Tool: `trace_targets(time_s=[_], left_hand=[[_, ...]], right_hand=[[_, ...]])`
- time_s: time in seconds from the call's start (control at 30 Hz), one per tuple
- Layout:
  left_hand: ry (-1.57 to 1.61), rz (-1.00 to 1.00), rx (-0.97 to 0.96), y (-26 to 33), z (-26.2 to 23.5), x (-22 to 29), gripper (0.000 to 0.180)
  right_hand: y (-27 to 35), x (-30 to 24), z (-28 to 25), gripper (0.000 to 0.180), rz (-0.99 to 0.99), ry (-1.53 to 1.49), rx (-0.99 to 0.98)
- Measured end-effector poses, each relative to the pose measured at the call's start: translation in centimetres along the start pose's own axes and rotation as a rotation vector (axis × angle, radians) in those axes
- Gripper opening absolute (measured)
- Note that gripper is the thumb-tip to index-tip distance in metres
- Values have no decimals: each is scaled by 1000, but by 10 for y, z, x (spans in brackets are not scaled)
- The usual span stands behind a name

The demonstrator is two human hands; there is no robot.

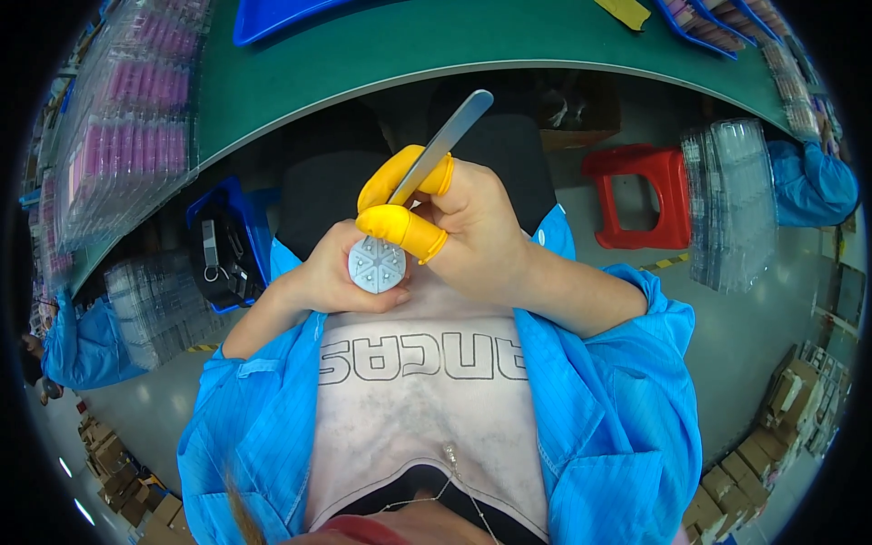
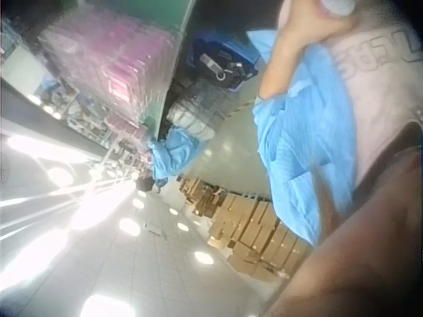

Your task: The person assembles small heart-shaped components into a circular base using tweezers.

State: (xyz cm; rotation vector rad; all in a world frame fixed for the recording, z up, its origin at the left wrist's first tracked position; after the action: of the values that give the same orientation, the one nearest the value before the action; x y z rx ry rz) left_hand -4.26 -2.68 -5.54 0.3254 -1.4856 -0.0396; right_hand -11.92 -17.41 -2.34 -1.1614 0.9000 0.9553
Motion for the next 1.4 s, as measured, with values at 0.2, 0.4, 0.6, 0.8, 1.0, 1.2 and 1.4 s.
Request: trace_targets(time_s=[0.2, 0.4, 0.6, 0.8, 1.0, 1.2, 1.4], left_hand=[[17, -35, -9, 0, 0, 1, 37], [27, -18, 26, 0, 2, 4, 37], [145, 2, -308, -4, -13, -13, 36], [288, 101, -532, -11, -13, -29, 36], [236, 134, -504, -13, -14, -26, 43], [168, 134, -474, -13, -16, -25, 51], [166, 105, -465, -13, -15, -26, 52]], right_hand=[[0, -4, 0, 17, -27, 153, -45], [-8, -22, 6, 18, -187, 744, -395], [4, -2, 3, 21, -21, -162, 49], [-1, 1, 8, 22, -123, 53, -125], [0, 4, 9, 22, -147, 86, -95], [-1, 0, 11, 18, -105, 70, -88], [0, 0, 12, 16, -117, 103, -76]])
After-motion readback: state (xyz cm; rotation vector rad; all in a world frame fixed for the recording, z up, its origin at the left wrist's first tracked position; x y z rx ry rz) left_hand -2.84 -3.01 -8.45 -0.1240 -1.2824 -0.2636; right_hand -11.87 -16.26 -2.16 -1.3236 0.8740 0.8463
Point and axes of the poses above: each hand's wrist, its own y-axis away from the middle knuckle, its own z-axis out of the palm, x = y × z, the point moved 1 cm from there along -y, towards the middle knuckle, and after that the axes turned 9 degrees about -z, right-handed, at the moved point
